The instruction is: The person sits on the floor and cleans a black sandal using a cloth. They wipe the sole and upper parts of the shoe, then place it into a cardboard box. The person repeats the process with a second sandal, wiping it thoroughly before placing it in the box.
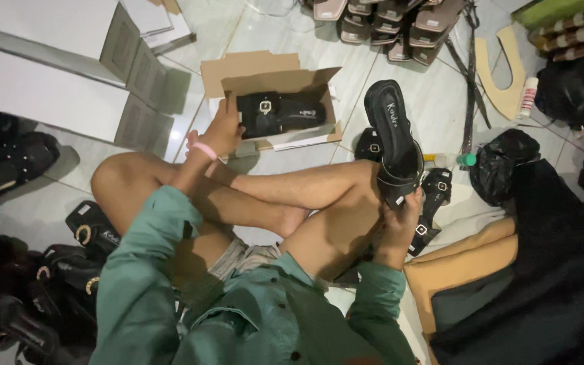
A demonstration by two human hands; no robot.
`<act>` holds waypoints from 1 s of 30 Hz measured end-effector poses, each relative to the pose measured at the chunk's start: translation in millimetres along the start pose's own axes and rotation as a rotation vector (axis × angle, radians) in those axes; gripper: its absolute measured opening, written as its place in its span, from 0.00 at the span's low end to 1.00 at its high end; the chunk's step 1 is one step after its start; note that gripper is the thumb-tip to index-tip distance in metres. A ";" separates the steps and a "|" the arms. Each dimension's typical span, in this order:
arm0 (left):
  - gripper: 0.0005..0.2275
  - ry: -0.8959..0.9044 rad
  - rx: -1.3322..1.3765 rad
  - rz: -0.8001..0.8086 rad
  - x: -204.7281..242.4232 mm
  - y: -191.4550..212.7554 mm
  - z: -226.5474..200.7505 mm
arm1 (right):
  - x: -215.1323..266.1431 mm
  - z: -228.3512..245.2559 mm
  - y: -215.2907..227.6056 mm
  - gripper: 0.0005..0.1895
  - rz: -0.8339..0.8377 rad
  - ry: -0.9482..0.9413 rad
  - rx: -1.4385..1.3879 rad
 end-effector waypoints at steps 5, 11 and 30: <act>0.29 -0.120 -0.421 0.054 3.2 10.7 -22.5 | -26.8 -88.1 -0.2 0.28 -0.012 -0.583 -1.003; 0.07 0.074 -0.661 0.153 -17.1 -6.2 -16.7 | -54.6 -101.7 -19.6 0.34 0.202 -0.524 -0.910; 0.27 -0.178 0.501 0.204 16.5 107.5 -95.0 | -85.7 -33.5 -135.8 0.27 0.651 0.264 -0.242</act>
Point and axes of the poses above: each hand's wrist, its own x-axis away from the middle knuckle, its own y-axis out of the back of the hand, z = x × y, the point moved 4 cm from there along -x, towards the middle knuckle, and after that the axes turned 2 degrees about -z, right-handed, at the moved point
